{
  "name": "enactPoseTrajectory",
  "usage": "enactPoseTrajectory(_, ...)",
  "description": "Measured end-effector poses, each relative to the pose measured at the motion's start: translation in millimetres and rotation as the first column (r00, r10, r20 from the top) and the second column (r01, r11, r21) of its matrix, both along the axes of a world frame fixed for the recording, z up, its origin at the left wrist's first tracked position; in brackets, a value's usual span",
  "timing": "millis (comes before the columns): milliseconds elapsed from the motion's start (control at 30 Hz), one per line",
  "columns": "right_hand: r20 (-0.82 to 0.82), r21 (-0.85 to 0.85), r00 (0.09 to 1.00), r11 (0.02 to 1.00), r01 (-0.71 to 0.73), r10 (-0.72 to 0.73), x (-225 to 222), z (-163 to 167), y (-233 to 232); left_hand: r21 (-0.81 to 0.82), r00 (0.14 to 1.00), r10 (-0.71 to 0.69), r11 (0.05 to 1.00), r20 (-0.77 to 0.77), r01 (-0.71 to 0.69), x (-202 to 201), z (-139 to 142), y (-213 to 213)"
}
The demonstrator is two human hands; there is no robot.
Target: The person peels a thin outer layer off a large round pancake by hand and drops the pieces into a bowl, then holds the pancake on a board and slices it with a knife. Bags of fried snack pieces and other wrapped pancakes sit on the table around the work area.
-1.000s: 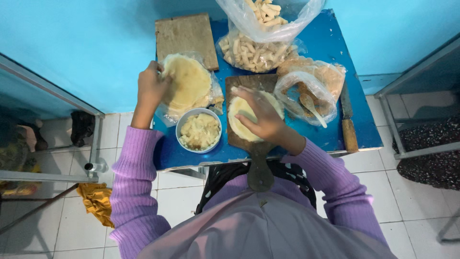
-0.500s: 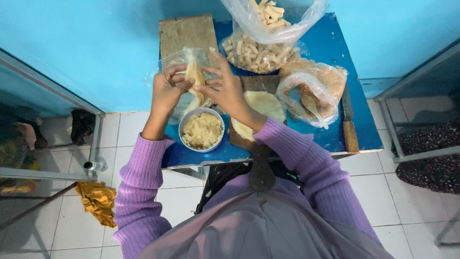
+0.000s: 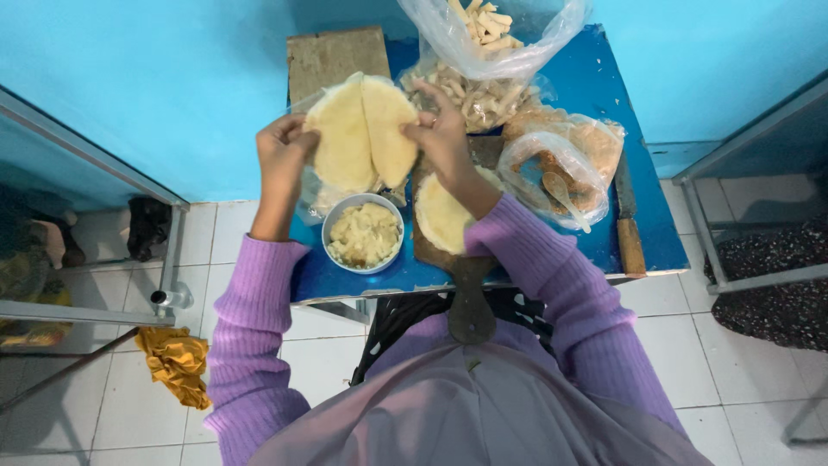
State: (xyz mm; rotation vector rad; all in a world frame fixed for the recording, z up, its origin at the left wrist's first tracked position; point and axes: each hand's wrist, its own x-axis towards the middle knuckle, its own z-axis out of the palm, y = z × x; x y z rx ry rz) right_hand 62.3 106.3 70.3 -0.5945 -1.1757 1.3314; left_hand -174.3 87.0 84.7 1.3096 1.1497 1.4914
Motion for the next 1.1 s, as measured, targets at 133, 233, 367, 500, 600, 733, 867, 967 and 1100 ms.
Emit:
enactPoseTrajectory(133, 0.025, 0.122, 0.998, 0.991, 0.055, -0.058, 21, 7, -5, 0.012, 0.989, 0.096, 0.995, -0.116, -0.095, -15, -6, 12)
enactPoseTrajectory(233, 0.065, 0.245, 0.986, 0.96, 0.135, -0.156, 32, 22, -11, 0.018, 0.963, 0.155, 0.988, -0.222, -0.155, -18, -16, 16)
enactPoseTrajectory(367, -0.079, 0.26, 0.943, 0.906, 0.333, -0.324, 51, 54, -29, 0.089, 0.795, 0.287, 0.955, -0.534, -0.284, -23, -17, 17)
enactPoseTrajectory(500, 0.137, 0.401, 0.931, 0.879, 0.259, -0.337, 86, 75, -65, 0.655, 0.422, 0.634, 0.747, -0.648, -0.117, -17, -4, -9)
enactPoseTrajectory(600, 0.281, 0.539, 0.861, 0.812, 0.225, -0.425, 101, 74, -92, 0.433, 0.754, 0.366, 0.893, -0.546, -0.119, 8, 6, -61)
enactPoseTrajectory(733, 0.3, 0.822, 0.734, 0.555, 0.125, -0.609, 90, 54, -132, 0.088, 0.893, -0.451, 0.889, 0.003, 0.449, 65, 0, -148)
enactPoseTrajectory(867, 0.602, 0.769, 0.404, 0.637, -0.059, -0.689, 71, 19, -194, 0.028, 0.828, -0.54, 0.84, 0.154, 0.542, 117, -20, -176)
enactPoseTrajectory(967, 0.542, 0.677, 0.585, 0.726, 0.122, -0.604, 73, 5, -215, 0.049, 0.868, -0.477, 0.878, 0.134, 0.475, 138, -39, -179)
enactPoseTrajectory(1100, 0.583, 0.555, 0.704, 0.831, 0.02, -0.406, 87, 5, -230, 0.035, 0.837, -0.492, 0.866, 0.24, 0.499, 142, -58, -189)
